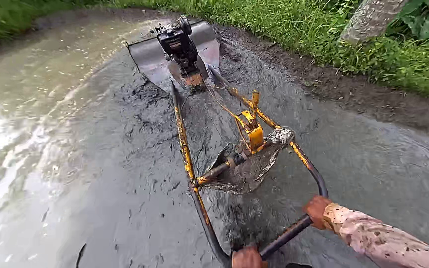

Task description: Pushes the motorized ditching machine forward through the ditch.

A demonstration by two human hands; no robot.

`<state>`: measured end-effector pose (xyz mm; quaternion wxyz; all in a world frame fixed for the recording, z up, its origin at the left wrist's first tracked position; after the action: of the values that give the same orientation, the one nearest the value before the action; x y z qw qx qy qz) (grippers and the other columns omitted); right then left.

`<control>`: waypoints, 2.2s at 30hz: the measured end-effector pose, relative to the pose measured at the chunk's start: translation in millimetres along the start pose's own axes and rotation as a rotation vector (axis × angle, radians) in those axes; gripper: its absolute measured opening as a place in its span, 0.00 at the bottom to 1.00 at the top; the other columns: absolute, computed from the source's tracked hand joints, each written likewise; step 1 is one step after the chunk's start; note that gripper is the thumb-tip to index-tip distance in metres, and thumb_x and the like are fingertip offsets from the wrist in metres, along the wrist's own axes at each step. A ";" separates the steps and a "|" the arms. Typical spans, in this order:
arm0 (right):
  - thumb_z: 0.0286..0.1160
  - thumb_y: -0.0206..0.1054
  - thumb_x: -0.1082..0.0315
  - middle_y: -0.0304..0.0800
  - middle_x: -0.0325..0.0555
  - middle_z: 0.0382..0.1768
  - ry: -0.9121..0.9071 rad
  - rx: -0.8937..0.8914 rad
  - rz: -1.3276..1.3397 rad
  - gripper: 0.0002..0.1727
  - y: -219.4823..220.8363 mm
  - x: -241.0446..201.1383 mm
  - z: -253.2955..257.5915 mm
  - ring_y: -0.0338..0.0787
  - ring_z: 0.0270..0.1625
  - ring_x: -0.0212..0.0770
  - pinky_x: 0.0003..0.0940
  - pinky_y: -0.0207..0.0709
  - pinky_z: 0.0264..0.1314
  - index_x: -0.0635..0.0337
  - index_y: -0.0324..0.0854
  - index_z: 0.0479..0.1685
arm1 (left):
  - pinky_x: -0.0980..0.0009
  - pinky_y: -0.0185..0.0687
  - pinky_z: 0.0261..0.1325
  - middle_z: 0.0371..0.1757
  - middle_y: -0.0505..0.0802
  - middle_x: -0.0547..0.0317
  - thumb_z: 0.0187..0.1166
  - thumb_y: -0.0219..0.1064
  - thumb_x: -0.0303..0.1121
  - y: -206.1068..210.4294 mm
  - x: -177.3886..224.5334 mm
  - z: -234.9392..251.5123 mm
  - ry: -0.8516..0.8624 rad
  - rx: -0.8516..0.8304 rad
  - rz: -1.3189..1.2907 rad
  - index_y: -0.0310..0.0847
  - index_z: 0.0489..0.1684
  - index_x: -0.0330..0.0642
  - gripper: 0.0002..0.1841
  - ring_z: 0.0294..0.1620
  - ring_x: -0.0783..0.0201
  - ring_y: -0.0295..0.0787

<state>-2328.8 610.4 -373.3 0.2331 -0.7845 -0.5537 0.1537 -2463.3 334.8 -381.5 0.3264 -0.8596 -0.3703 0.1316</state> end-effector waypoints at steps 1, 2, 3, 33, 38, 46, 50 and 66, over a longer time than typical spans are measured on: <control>0.70 0.72 0.50 0.95 0.57 0.55 0.022 -0.008 0.002 0.26 -12.1 19.0 9.2 0.91 0.63 0.63 0.71 0.65 0.81 0.51 0.86 0.67 | 0.32 0.83 0.56 0.53 0.96 0.42 0.66 0.62 0.73 -14.0 11.8 16.4 0.031 -0.072 -0.026 0.83 0.70 0.52 0.41 0.56 0.37 0.93; 0.71 0.72 0.53 0.94 0.58 0.57 0.047 -0.012 0.014 0.26 -22.1 36.4 16.3 0.89 0.66 0.63 0.73 0.58 0.86 0.52 0.86 0.69 | 0.32 0.83 0.58 0.58 0.95 0.42 0.69 0.63 0.71 -26.8 23.2 29.7 0.061 -0.166 -0.043 0.78 0.77 0.53 0.41 0.59 0.36 0.92; 0.72 0.72 0.55 0.94 0.58 0.58 0.075 0.001 0.025 0.26 -34.1 54.8 22.9 0.88 0.68 0.64 0.73 0.53 0.88 0.53 0.85 0.70 | 0.31 0.83 0.59 0.60 0.94 0.40 0.71 0.64 0.68 -41.1 34.6 43.4 0.105 -0.222 -0.058 0.73 0.82 0.53 0.41 0.61 0.35 0.91; 0.65 0.74 0.51 0.93 0.61 0.57 -0.044 0.003 -0.043 0.24 -487.2 341.2 346.2 0.88 0.66 0.65 0.75 0.65 0.77 0.64 0.91 0.50 | 0.38 0.85 0.60 0.49 0.97 0.49 0.75 0.65 0.57 -462.7 97.8 440.3 0.040 -0.051 -0.033 0.85 0.64 0.58 0.24 0.56 0.43 0.94; 0.70 0.71 0.54 0.94 0.62 0.56 -0.119 0.037 -0.009 0.21 -558.4 305.8 404.2 0.89 0.63 0.66 0.75 0.70 0.72 0.65 0.91 0.47 | 0.37 0.85 0.58 0.48 0.97 0.48 0.73 0.65 0.58 -500.8 27.9 503.4 -0.035 -0.087 0.026 0.85 0.61 0.55 0.24 0.55 0.43 0.94; 0.68 0.73 0.49 0.93 0.61 0.58 -0.067 -0.082 -0.050 0.25 -630.9 285.4 559.9 0.88 0.67 0.65 0.74 0.71 0.74 0.63 0.92 0.49 | 0.36 0.85 0.59 0.54 0.97 0.50 0.73 0.64 0.60 -547.3 -42.6 623.8 -0.203 -0.134 -0.092 0.90 0.58 0.53 0.26 0.58 0.43 0.93; 0.67 0.73 0.52 0.92 0.63 0.61 -0.023 -0.179 -0.088 0.25 -669.7 295.2 639.3 0.86 0.70 0.67 0.75 0.69 0.76 0.63 0.91 0.55 | 0.37 0.84 0.62 0.49 0.97 0.50 0.72 0.66 0.60 -578.9 -69.6 693.9 -0.082 -0.096 -0.200 0.89 0.58 0.54 0.25 0.55 0.43 0.94; 0.67 0.73 0.55 0.94 0.56 0.58 -0.014 -0.007 -0.087 0.23 -1000.3 415.4 823.5 0.87 0.69 0.62 0.69 0.56 0.87 0.56 0.91 0.59 | 0.37 0.68 0.81 0.57 0.96 0.47 0.76 0.67 0.48 -856.1 -133.3 928.4 0.103 -0.154 0.028 0.88 0.62 0.48 0.22 0.64 0.43 0.90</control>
<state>-3396.3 1440.3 -525.1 0.2328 -0.7593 -0.5897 0.1468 -3461.4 1107.8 -518.1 0.2760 -0.8930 -0.3500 0.0627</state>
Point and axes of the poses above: each hand's wrist, its own z-axis towards the middle knuckle, its own y-axis out of the palm, x = y × z, the point moved 7 cm from there along z, towards the middle knuckle
